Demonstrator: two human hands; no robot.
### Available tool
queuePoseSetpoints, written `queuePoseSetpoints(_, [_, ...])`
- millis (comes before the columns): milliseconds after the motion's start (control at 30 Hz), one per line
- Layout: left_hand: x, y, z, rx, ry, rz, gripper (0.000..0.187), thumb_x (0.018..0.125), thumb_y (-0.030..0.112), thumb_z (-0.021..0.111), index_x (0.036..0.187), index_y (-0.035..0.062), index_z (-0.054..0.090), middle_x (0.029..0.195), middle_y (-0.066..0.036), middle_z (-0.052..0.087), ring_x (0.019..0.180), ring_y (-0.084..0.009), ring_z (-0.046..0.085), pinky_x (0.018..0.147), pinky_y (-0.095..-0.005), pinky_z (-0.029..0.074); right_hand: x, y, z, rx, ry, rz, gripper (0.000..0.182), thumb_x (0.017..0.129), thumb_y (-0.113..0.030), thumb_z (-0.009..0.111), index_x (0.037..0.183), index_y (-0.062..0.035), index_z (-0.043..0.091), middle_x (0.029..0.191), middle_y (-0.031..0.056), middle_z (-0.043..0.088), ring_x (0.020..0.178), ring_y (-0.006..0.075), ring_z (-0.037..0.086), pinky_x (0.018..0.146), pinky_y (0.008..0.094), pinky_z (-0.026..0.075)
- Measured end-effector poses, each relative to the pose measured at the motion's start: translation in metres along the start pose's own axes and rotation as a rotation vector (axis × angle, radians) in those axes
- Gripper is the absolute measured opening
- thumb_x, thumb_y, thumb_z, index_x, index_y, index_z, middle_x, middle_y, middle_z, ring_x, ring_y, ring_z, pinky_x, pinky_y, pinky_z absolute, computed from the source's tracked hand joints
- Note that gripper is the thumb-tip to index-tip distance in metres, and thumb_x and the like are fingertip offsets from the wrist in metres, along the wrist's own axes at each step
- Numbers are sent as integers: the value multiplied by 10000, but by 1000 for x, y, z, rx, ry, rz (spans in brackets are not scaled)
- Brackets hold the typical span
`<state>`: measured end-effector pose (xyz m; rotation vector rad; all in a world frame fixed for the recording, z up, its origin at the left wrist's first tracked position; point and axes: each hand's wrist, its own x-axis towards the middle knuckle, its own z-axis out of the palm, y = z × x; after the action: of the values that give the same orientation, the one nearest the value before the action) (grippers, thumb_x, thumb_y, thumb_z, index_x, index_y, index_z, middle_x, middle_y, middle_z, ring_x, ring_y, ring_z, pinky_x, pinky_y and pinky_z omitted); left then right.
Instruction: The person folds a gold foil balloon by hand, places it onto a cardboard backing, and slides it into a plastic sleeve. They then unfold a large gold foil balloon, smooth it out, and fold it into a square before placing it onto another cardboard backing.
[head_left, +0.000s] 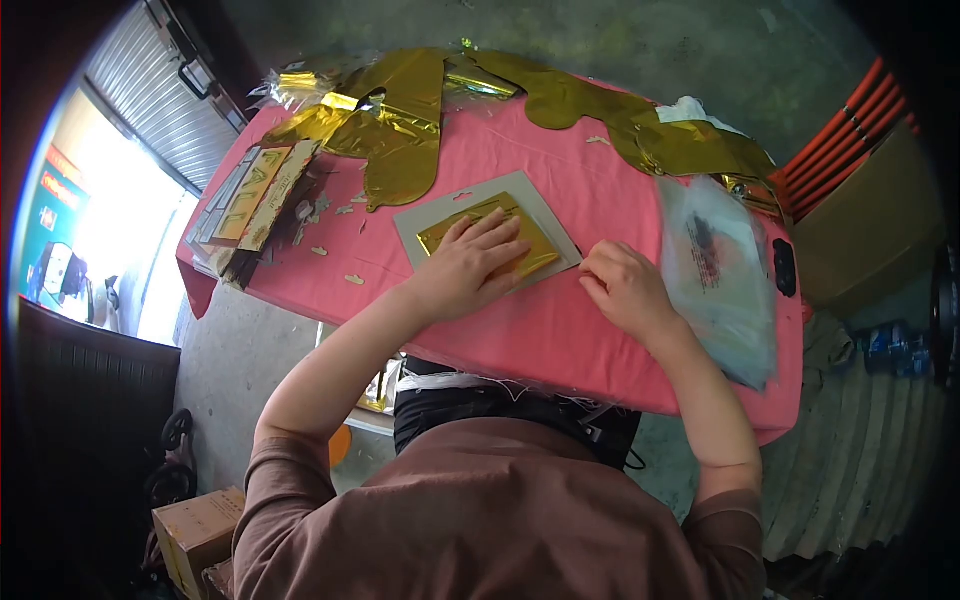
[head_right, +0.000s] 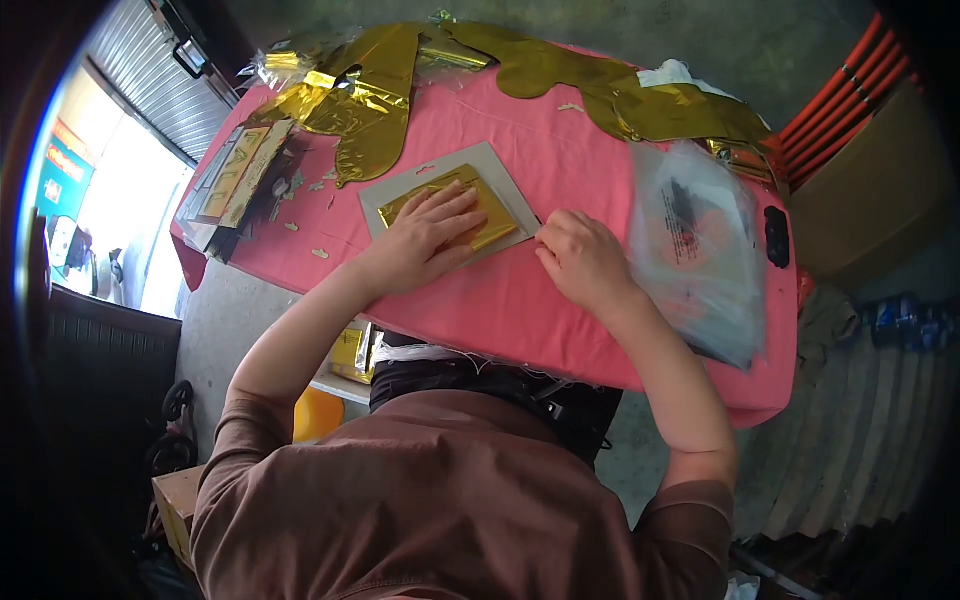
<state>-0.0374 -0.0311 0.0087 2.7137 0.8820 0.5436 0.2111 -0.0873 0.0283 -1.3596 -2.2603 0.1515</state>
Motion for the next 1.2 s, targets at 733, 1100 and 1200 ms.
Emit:
queuePoseSetpoints(733, [0, -14, 12, -92, -37, 59, 360, 911, 243, 478, 1246, 122, 533, 1378, -122, 422, 1338, -279, 301, 1068, -491, 212, 14, -23, 18, 162, -185, -104, 105, 764, -97, 618, 809, -33, 548, 826, 111, 547, 785, 304, 576, 686, 410, 474])
queuePoseSetpoints(1100, [-1, -12, 12, -47, -21, 68, 406, 889, 310, 515, 1255, 133, 528, 1383, -114, 417, 1337, -273, 303, 1071, -489, 216, 29, -30, 23, -30, -387, -261, 122, 701, -68, 602, 781, -26, 519, 809, 145, 598, 805, 315, 609, 703, 422, 492])
queuePoseSetpoints(1200, [-1, -11, 11, -17, -23, 65, 439, 874, 350, 538, 1260, 141, 525, 1388, -103, 414, 1337, -268, 303, 1078, -481, 220, 29, -26, 24, -35, -436, -284, 127, 695, -78, 601, 777, -30, 516, 810, 145, 602, 804, 310, 611, 703, 420, 488])
